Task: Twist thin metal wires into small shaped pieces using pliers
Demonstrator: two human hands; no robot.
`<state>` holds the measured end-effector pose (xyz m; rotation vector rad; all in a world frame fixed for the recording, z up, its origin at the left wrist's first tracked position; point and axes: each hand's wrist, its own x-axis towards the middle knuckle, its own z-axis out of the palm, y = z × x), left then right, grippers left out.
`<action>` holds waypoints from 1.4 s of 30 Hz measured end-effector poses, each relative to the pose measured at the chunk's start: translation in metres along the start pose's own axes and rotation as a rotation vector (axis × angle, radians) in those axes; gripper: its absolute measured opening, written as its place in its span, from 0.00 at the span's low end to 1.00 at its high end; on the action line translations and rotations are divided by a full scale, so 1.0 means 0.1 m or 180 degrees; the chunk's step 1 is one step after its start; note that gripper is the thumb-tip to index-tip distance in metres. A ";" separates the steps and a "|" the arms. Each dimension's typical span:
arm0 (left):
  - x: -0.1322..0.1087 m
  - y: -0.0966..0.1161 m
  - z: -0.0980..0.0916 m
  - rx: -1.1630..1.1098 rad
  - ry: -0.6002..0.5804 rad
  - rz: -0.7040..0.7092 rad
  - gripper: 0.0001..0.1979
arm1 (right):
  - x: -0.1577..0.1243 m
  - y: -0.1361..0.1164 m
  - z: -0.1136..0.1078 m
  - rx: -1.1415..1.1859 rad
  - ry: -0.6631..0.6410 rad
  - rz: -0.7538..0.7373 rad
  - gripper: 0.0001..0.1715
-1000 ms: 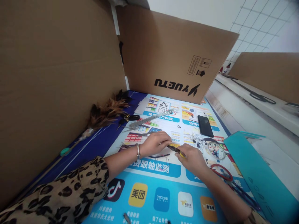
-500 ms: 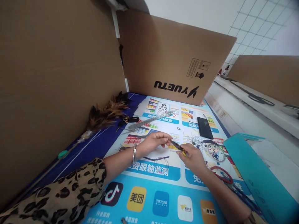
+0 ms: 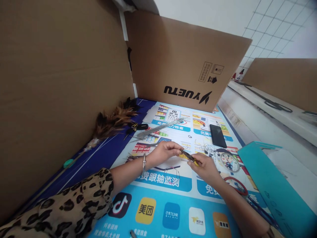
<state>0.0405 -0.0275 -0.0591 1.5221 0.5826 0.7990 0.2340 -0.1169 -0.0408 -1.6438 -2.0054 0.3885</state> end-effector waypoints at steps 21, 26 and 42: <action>0.01 0.01 -0.03 0.0671 -0.0172 0.0296 0.12 | 0.01 0.07 -0.01 -0.0316 -0.0074 0.0036 0.10; 0.01 0.05 -0.01 0.0857 -0.0022 0.0396 0.14 | -0.02 0.12 0.04 -0.0893 0.0062 -0.0108 0.14; 0.01 -0.05 0.08 0.0505 -0.0178 -0.0028 0.13 | -0.06 -0.02 0.15 -0.1975 0.0282 -0.0479 0.14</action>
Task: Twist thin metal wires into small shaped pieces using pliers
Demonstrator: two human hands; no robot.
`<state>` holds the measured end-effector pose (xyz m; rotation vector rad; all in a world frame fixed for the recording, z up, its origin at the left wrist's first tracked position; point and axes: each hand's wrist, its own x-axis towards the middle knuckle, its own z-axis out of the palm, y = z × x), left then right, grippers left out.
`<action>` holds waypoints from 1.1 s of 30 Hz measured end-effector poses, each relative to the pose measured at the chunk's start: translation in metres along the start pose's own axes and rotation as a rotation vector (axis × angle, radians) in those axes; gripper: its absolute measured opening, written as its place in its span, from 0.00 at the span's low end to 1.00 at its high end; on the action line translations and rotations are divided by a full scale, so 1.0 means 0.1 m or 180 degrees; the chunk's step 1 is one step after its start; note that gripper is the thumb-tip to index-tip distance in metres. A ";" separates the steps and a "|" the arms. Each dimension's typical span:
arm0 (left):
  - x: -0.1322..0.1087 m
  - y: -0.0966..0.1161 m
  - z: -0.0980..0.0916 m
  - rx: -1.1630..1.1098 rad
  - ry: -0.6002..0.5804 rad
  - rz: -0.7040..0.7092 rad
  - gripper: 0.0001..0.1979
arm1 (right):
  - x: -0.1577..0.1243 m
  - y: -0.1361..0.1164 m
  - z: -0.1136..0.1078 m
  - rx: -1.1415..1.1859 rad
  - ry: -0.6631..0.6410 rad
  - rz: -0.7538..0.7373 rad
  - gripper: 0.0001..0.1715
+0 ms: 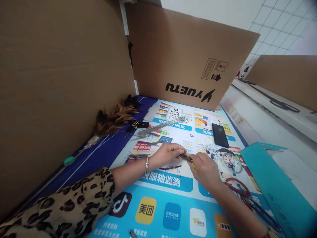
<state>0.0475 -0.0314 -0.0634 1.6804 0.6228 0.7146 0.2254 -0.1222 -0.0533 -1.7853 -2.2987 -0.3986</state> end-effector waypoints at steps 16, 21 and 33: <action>0.07 -0.07 -0.11 -0.0760 0.0497 -0.0136 0.14 | 0.00 0.07 0.09 0.0608 0.0319 0.0369 0.14; 0.04 -0.03 -0.07 -0.1500 0.0365 -0.0378 0.16 | 0.00 0.08 0.15 0.1078 0.0316 0.0627 0.15; 0.02 -0.03 -0.06 -0.1499 0.0363 -0.0437 0.15 | -0.01 0.06 0.19 0.1439 0.0144 0.0696 0.16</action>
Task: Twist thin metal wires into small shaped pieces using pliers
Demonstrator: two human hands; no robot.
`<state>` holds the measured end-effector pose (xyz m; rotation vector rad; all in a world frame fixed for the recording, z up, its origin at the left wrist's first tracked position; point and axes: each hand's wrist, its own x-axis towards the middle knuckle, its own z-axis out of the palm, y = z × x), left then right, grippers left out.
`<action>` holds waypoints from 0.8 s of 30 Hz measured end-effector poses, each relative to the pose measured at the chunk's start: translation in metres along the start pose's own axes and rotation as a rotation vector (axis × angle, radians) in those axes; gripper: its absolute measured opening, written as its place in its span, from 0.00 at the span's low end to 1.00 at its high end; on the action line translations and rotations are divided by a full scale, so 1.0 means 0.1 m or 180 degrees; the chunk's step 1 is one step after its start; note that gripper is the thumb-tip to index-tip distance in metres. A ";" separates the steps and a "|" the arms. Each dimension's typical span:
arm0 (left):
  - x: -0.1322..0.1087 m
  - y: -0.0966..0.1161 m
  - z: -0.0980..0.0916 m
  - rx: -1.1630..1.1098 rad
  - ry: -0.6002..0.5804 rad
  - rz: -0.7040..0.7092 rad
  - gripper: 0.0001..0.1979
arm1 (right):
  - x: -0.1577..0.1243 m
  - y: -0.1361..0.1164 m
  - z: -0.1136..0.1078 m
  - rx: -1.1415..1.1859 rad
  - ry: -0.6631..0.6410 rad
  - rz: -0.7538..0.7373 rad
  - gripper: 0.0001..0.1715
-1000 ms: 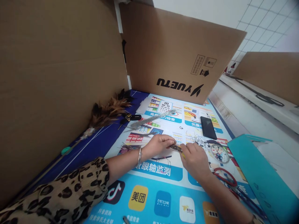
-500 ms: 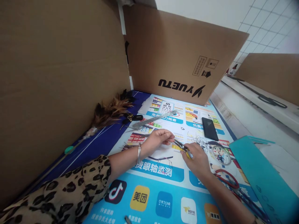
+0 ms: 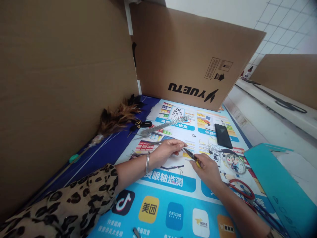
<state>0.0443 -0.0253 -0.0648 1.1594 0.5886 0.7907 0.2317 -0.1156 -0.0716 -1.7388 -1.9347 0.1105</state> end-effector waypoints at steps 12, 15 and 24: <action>0.00 -0.01 0.00 -0.0218 -0.0221 -0.0040 0.16 | 0.05 -0.05 -0.09 0.0477 -0.0138 0.0346 0.13; 0.00 -0.02 -0.01 -0.0068 -0.0164 -0.0050 0.15 | 0.05 -0.05 -0.09 0.0540 -0.0135 0.0354 0.12; -0.01 -0.02 -0.01 0.0311 0.0003 0.0018 0.13 | 0.04 -0.01 -0.05 0.0439 -0.0094 0.0332 0.13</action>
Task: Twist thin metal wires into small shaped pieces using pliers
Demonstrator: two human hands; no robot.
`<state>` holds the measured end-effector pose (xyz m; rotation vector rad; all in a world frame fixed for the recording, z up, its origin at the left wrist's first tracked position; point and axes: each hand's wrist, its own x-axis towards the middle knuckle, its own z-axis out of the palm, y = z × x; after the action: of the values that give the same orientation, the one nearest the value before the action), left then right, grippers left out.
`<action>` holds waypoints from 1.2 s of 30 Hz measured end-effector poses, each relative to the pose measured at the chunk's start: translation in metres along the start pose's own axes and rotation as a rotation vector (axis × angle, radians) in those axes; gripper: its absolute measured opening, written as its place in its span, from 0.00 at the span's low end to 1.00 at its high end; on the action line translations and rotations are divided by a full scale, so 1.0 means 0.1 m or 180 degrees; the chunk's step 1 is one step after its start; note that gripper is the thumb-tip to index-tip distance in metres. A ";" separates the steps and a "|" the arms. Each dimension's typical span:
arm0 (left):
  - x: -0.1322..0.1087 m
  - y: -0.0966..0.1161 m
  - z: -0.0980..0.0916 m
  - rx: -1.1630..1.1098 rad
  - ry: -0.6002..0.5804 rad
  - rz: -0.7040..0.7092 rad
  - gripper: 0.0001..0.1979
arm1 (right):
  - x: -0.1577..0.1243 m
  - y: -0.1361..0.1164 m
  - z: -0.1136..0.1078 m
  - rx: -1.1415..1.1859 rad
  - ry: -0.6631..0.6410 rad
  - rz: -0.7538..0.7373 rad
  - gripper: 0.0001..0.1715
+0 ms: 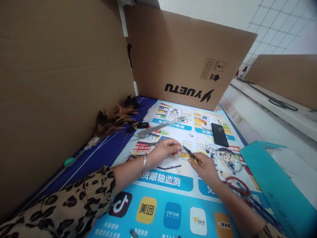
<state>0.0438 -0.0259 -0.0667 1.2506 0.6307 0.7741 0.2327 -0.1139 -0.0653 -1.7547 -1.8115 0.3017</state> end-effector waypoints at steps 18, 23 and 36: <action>0.01 0.00 0.01 0.0062 0.0058 0.0209 0.10 | -0.01 0.02 0.03 -0.0242 -0.0003 -0.0096 0.14; 0.03 -0.02 0.00 0.0106 0.0090 0.0226 0.09 | -0.01 0.02 0.03 -0.0289 -0.0035 -0.0077 0.13; 0.06 0.04 -0.09 0.0357 0.0114 0.0336 0.11 | 0.01 0.01 0.03 -0.0207 -0.0091 0.0034 0.13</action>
<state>0.0399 -0.0157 -0.0650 1.3841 0.6484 0.8599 0.2318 -0.1126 -0.0677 -1.8136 -1.8519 0.2762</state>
